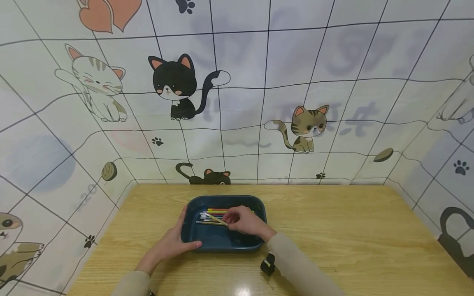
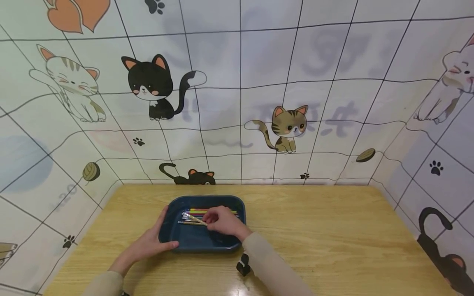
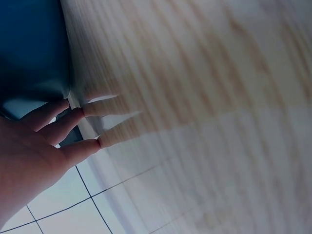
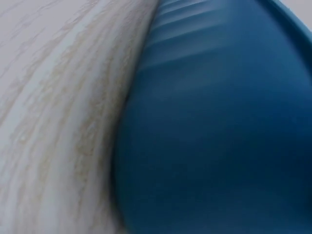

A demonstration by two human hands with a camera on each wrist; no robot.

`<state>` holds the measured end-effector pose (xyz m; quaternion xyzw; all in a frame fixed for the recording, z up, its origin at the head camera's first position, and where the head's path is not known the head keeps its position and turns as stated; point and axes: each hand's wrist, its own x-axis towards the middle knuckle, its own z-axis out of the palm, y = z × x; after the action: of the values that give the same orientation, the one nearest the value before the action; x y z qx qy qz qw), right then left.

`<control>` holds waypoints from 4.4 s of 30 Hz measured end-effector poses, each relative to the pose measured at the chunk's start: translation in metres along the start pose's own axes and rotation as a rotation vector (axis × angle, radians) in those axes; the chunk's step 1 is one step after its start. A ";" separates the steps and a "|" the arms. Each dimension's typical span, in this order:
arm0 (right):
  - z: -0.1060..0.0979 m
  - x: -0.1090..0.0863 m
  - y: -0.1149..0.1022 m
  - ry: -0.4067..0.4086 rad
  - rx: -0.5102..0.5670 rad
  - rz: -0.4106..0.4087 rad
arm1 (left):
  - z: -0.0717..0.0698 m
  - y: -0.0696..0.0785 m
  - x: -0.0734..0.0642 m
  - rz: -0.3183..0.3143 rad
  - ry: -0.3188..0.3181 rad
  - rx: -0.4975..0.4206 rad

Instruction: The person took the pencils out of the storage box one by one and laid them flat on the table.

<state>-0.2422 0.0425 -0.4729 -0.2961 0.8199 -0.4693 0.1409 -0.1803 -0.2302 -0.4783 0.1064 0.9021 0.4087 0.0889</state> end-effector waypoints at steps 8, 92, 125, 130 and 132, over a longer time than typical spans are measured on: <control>-0.016 -0.010 -0.018 0.035 0.012 -0.062 | 0.001 -0.003 0.001 -0.009 0.001 0.003; -0.100 -0.139 0.084 0.564 -0.156 0.438 | 0.001 -0.001 0.002 -0.021 -0.021 -0.010; -0.101 -0.138 0.081 0.541 -0.127 0.470 | 0.000 0.000 0.000 -0.028 -0.028 -0.010; -0.100 -0.137 0.076 0.541 -0.094 0.461 | 0.001 0.000 0.000 -0.028 -0.032 -0.007; -0.100 -0.137 0.072 0.548 -0.080 0.446 | 0.001 0.000 0.000 -0.031 -0.036 -0.011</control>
<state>-0.2109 0.2240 -0.4889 0.0216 0.8895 -0.4565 0.0031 -0.1796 -0.2297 -0.4791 0.0994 0.8997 0.4101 0.1121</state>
